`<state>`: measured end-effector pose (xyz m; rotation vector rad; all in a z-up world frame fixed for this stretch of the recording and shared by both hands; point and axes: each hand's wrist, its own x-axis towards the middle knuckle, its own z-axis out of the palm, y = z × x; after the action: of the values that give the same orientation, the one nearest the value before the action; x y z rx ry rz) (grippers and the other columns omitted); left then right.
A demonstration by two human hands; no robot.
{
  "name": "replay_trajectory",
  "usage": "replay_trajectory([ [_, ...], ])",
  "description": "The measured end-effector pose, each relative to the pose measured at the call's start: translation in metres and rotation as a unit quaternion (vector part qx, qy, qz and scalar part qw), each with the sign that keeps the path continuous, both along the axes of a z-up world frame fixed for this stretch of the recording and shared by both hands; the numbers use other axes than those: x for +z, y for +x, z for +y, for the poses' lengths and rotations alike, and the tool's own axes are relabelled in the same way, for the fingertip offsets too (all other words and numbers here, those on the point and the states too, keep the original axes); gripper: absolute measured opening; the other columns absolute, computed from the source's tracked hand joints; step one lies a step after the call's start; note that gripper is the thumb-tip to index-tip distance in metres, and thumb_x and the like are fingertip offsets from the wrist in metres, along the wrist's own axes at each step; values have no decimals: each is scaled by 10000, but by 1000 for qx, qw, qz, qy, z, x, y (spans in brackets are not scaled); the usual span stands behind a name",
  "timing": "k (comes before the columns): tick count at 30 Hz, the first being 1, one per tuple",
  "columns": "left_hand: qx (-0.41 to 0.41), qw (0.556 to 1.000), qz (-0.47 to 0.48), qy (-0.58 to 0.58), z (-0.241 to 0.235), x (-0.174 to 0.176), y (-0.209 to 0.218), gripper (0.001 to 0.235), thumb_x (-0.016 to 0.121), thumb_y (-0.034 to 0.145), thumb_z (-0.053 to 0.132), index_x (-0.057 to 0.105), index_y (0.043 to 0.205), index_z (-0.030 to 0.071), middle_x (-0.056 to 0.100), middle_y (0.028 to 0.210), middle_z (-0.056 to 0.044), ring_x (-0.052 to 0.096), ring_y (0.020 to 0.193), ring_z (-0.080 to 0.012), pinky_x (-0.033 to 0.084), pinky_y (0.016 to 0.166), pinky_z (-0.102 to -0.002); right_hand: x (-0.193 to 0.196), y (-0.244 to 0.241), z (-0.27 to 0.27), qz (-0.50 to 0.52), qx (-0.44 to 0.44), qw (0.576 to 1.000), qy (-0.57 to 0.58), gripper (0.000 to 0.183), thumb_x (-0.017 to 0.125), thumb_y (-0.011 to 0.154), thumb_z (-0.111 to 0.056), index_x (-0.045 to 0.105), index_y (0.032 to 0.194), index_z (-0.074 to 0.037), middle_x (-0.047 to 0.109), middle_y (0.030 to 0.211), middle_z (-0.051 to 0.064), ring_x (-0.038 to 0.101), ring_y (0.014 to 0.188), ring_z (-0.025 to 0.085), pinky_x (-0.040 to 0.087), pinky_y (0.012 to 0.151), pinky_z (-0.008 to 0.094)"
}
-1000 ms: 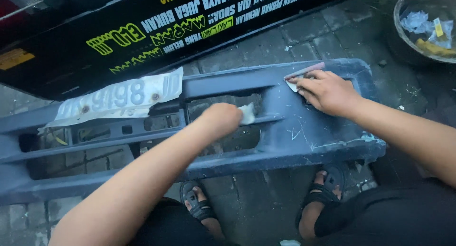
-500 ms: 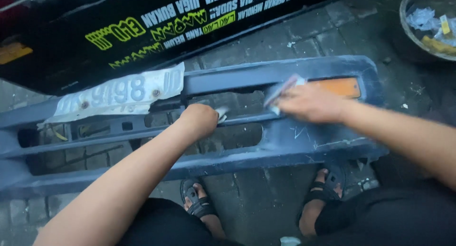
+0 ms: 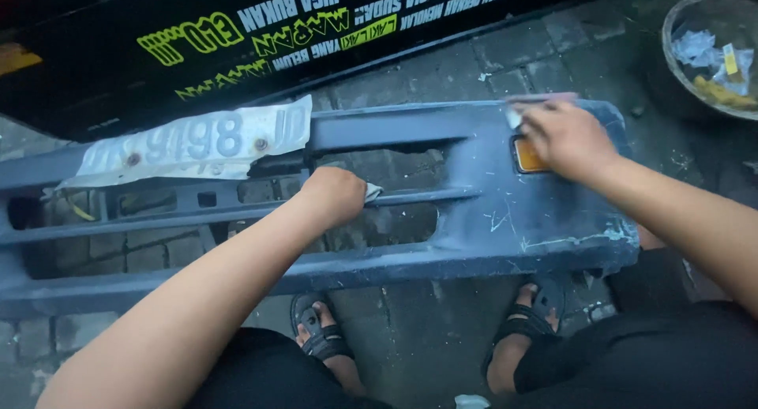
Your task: The person scrubs a detached car bumper with a small abrasive pad in their right hand while simultaneously wiping the surface with a cloth in their left hand. The task involves repetitive scrubbing and wiping motions across the bumper's surface.
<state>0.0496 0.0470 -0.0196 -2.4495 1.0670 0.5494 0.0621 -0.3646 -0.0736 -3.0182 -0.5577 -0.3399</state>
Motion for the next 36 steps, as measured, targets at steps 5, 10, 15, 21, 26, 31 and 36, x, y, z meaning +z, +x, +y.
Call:
replay_trajectory([
  [5, 4, 1000, -2, -1, -4, 6, -2, 270, 490, 1022, 64, 756, 1068, 60, 783, 1033, -105, 749, 996, -240, 607, 863, -399, -13, -16, 27, -28, 63, 998, -11, 299, 618, 996, -348, 681, 1269, -243, 747, 1117, 139, 718, 1126, 347, 593, 845, 454],
  [10, 50, 997, 38, -35, -4, 0, 8, 265, 493, 1020, 92, 756, 1020, 54, 778, 986, -117, 754, 954, -251, 613, 830, -408, 35, -3, 27, 15, 310, 948, 71, 173, 586, 990, -221, 685, 1116, -154, 749, 1127, 182, 687, 1154, 385, 570, 893, 463],
  [15, 107, 985, 133, 37, -13, 7, 16, 251, 489, 992, 129, 683, 1151, 127, 714, 1131, -97, 700, 925, -280, 579, 769, -412, 65, 1, 10, 252, -215, 943, 43, 449, 448, 1072, -303, 541, 1501, -209, 573, 1446, 222, 585, 1243, 416, 517, 960, 557],
  [21, 274, 891, 220, -288, 17, 12, 19, 408, 412, 1034, 192, 723, 1124, -55, 745, 1067, -270, 709, 1076, -430, 552, 950, -510, 11, -33, 43, -19, 363, 929, 66, 139, 540, 1011, -171, 660, 1044, -109, 712, 1265, 152, 653, 1182, 390, 552, 878, 456],
  [26, 286, 784, 249, -492, 12, 13, 5, 457, 371, 1053, 229, 659, 1284, -42, 705, 1202, -295, 643, 1189, -474, 486, 1050, -548, -10, -9, -21, -42, 126, 990, 41, 163, 604, 1018, -257, 691, 1108, -153, 746, 1173, 157, 689, 1158, 375, 577, 857, 470],
  [31, 260, 644, 188, -694, -41, 19, -24, 396, 457, 1062, 140, 569, 1321, -139, 641, 1279, -359, 478, 1359, -401, 424, 1098, -580, 1, -29, 26, -37, -12, 999, 17, 179, 638, 1008, -412, 696, 1162, -341, 721, 1312, 6, 729, 1131, 266, 601, 835, 406],
  [36, -218, 828, -43, -515, -87, -18, -37, 422, 527, 987, 117, 579, 1389, 1, 598, 1405, -243, 547, 1319, -441, 482, 1083, -556, 7, -21, 16, 19, 108, 992, 55, 156, 619, 1019, -238, 673, 1135, -149, 736, 1289, 57, 601, 1357, 276, 531, 1052, 485],
])
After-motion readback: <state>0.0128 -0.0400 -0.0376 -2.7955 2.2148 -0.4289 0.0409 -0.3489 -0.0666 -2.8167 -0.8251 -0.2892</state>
